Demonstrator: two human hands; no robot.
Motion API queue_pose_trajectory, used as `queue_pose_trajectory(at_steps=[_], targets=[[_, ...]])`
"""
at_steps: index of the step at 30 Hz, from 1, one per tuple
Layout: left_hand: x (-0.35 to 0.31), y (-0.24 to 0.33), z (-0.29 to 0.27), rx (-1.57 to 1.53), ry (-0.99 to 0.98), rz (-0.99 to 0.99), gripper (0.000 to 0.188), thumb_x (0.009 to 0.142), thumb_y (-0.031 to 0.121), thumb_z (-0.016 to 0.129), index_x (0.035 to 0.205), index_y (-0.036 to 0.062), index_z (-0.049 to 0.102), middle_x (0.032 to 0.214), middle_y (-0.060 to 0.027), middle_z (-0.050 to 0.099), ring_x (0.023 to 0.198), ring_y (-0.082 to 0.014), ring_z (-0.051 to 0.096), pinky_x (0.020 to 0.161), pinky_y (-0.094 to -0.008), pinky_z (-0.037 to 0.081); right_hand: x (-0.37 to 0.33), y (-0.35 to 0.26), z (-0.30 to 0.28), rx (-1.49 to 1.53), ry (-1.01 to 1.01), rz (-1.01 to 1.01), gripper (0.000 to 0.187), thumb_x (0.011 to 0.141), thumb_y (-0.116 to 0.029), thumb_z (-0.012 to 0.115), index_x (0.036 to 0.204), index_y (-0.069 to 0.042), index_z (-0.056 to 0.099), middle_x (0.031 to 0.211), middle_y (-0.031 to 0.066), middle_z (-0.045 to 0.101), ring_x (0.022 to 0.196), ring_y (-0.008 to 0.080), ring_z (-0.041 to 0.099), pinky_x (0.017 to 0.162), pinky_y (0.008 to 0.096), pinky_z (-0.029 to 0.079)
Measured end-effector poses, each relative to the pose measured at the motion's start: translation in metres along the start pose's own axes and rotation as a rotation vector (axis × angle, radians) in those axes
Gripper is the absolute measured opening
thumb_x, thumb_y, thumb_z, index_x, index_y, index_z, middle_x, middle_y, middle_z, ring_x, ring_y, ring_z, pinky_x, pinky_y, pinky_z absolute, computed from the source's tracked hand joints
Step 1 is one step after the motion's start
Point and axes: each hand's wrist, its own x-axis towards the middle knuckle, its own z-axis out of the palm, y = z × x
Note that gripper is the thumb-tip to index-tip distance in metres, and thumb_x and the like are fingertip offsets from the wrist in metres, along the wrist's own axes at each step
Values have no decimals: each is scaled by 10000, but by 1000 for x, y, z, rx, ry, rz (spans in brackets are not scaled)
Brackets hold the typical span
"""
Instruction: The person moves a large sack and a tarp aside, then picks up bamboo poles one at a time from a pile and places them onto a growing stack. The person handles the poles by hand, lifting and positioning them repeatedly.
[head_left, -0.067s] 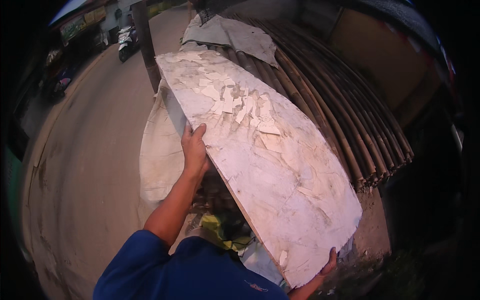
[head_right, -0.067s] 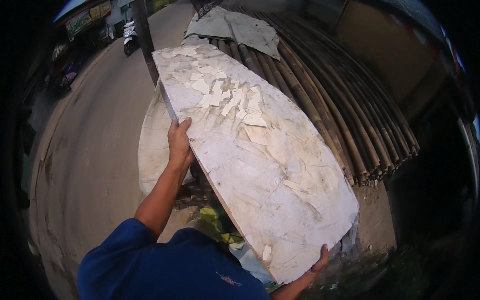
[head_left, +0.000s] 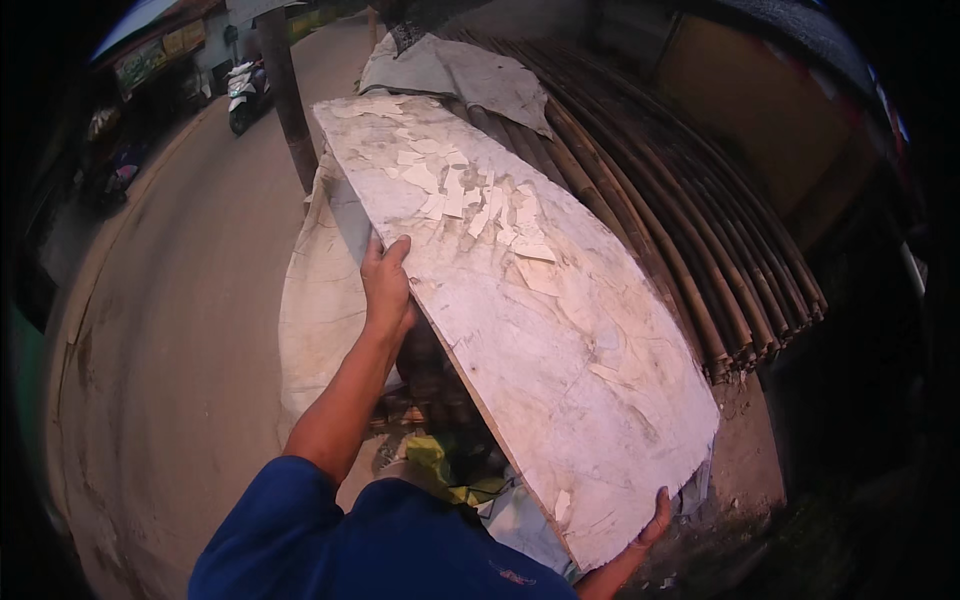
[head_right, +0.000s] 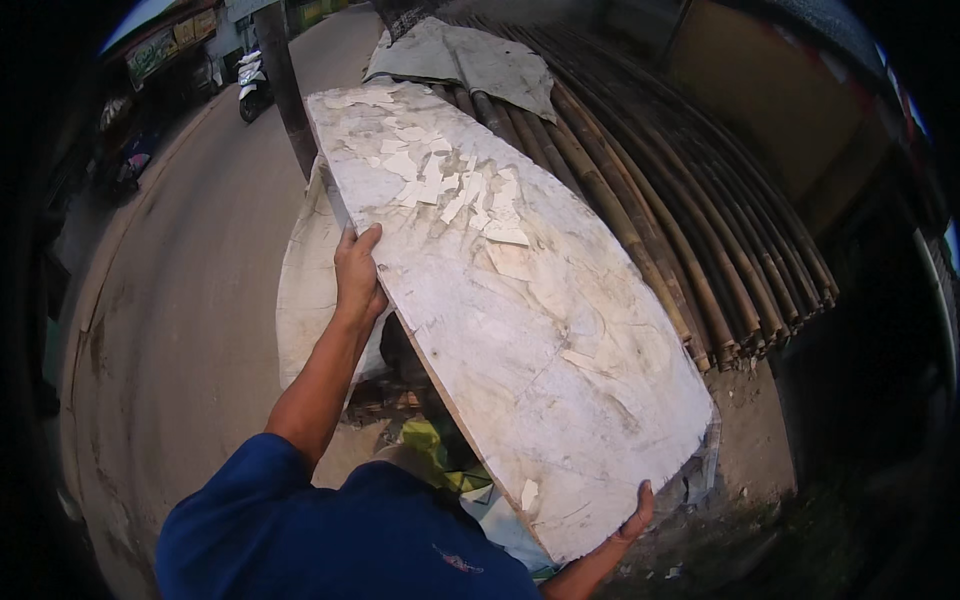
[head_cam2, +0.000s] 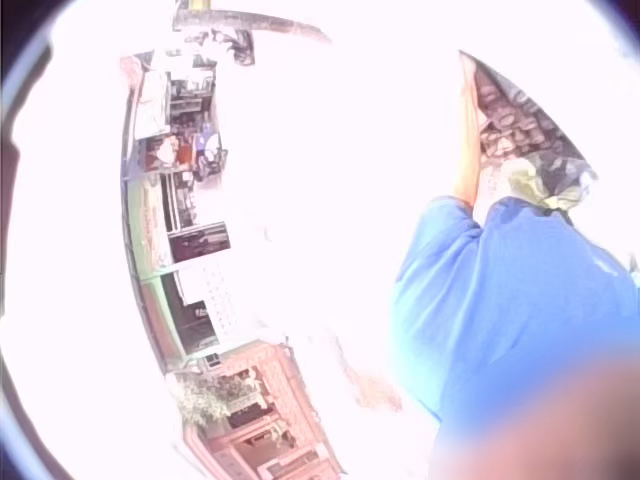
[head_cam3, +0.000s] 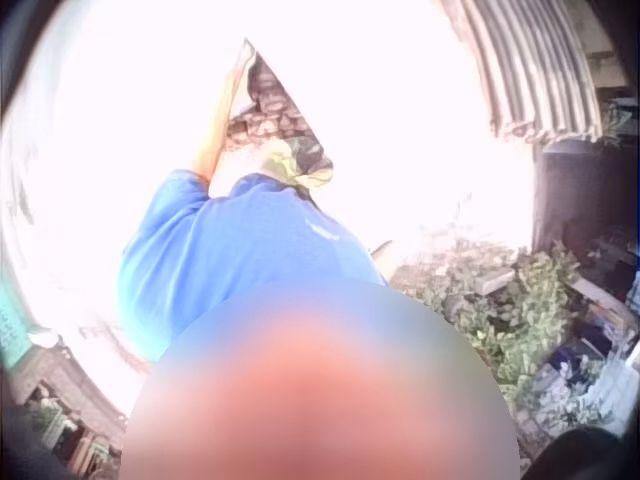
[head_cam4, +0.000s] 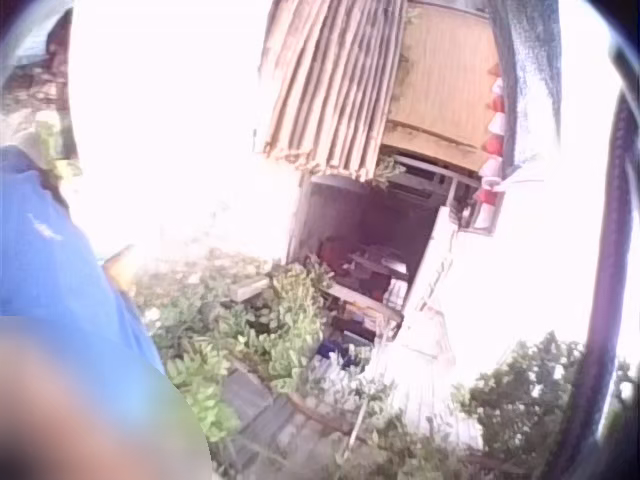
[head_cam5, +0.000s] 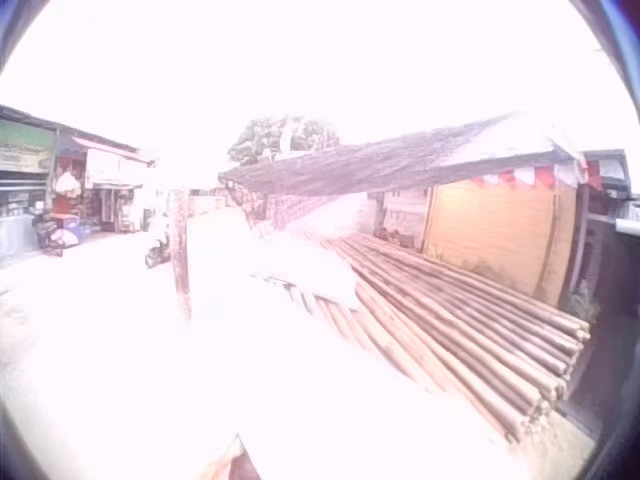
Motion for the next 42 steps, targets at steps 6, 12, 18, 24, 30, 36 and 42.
queue_pose_trajectory(at_steps=[6, 12, 18, 24, 30, 36, 42], targets=[[172, 33, 17, 342, -161, 5, 416, 1047, 306, 475, 1292, -23, 544, 1196, -157, 658, 1053, -241, 656, 898, -384, 540, 92, 81, 121, 260, -381, 273, 624, 974, -366, 585, 1400, 78, 480, 1347, 247, 606, 1211, 386, 609, 1041, 487, 489], [102, -31, -83, 1007, -66, 223, 587, 964, 472, 579, 1085, -90, 696, 998, -177, 718, 924, -232, 651, 821, -352, 490, 151, 193, 327, 22, -539, 427, 395, 1024, -196, 544, 1327, 46, 470, 1266, 195, 625, 1148, 369, 640, 923, 528, 563], [-60, -91, -195, 1337, -63, -259, 1029, 834, 563, 724, 1495, -127, 343, 1541, -352, 332, 1431, -427, 385, 1152, -424, 357, 72, 276, 313, -177, -583, 623, 532, 1037, -235, 496, 1458, 47, 334, 1344, 266, 568, 1089, 451, 657, 890, 483, 586], [-92, -107, -191, 1953, -269, 36, 1028, 751, 361, 796, 1548, -23, 272, 1531, -351, 240, 1370, -503, 321, 1098, -549, 370, -5, 264, 173, -673, -615, 438, 581, 992, -321, 612, 1412, 61, 489, 1215, 220, 648, 983, 250, 684, 838, 355, 565], [-68, -107, -180, 2122, -357, 148, 561, 837, 249, 676, 1382, 133, 612, 1319, -277, 446, 1165, -432, 468, 911, -509, 448, -35, 297, 127, -1528, -447, -323, 705, 947, -436, 637, 1403, 83, 496, 1087, 228, 690, 916, 339, 683, 855, 424, 545], [-47, -119, -160, 1727, -508, 124, 410, 899, 190, 569, 1256, 29, 692, 1220, -315, 561, 1146, -447, 524, 981, -497, 443, 2, 270, 138, -1248, -570, 151, 393, 945, -355, 595, 1049, 17, 673, 860, 278, 667, 884, 407, 691, 795, 500, 497], [-15, -209, -74, 1394, -511, -72, 505, 946, 342, 511, 1215, -55, 669, 1283, -346, 554, 1210, -468, 506, 1036, -460, 409, 31, 177, 141, -1064, -131, -286, 357, 967, -332, 555, 1106, -28, 679, 930, 259, 690, 923, 472, 655, 831, 493, 506]])
